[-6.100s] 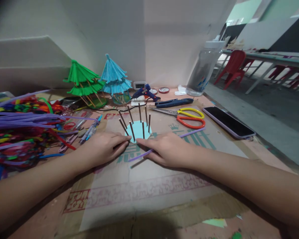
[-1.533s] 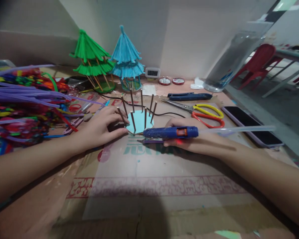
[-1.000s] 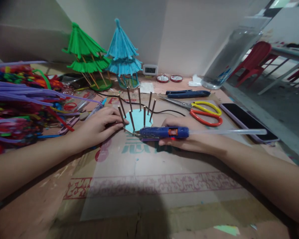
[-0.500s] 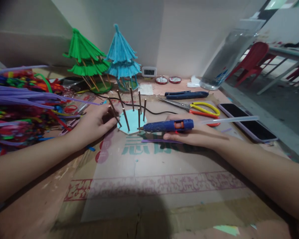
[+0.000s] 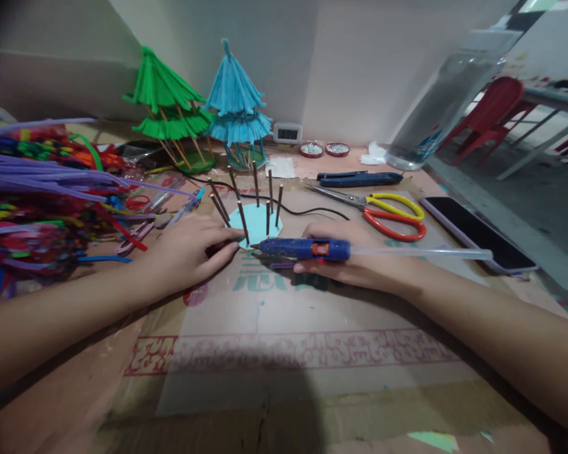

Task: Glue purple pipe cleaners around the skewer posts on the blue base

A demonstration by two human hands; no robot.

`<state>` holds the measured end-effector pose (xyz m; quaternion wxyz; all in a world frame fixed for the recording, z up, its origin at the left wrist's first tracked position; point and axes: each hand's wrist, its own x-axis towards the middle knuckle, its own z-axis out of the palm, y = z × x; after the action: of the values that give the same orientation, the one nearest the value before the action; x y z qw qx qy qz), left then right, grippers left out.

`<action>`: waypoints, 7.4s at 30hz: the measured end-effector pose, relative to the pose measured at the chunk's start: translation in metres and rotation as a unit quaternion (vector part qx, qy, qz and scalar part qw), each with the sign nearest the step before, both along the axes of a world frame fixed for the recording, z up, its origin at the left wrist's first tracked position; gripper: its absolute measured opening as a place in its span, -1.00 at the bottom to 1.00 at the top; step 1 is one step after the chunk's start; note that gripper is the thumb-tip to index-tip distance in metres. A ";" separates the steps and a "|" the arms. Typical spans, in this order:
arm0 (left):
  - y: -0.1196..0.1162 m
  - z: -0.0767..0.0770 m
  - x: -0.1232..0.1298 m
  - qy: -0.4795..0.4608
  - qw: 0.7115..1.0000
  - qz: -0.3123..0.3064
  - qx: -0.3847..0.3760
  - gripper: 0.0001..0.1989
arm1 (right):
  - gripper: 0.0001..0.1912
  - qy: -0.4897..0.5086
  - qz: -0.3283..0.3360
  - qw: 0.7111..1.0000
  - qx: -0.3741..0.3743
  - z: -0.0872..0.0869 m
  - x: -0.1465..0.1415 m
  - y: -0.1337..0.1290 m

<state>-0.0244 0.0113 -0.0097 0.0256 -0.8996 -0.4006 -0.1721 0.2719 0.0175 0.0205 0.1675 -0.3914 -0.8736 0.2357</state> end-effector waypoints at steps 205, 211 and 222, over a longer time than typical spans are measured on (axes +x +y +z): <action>0.010 0.000 0.003 -0.004 1.000 -0.021 0.007 -0.69 | -0.65 -0.120 -0.028 0.986 0.114 0.012 -0.013 -0.019; 0.010 0.000 0.002 -0.007 1.000 -0.016 -0.017 -0.68 | -0.70 -0.072 -0.013 0.995 0.068 0.014 -0.011 -0.023; 0.015 -0.006 0.002 -0.060 0.994 -0.053 0.075 -0.67 | -0.62 0.331 -0.071 0.941 -0.013 0.030 0.008 -0.014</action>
<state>-0.0224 0.0264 -0.0156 0.0593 -0.9033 -0.3390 -0.2564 0.2802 0.0031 0.0506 0.4588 -0.3545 -0.7355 0.3506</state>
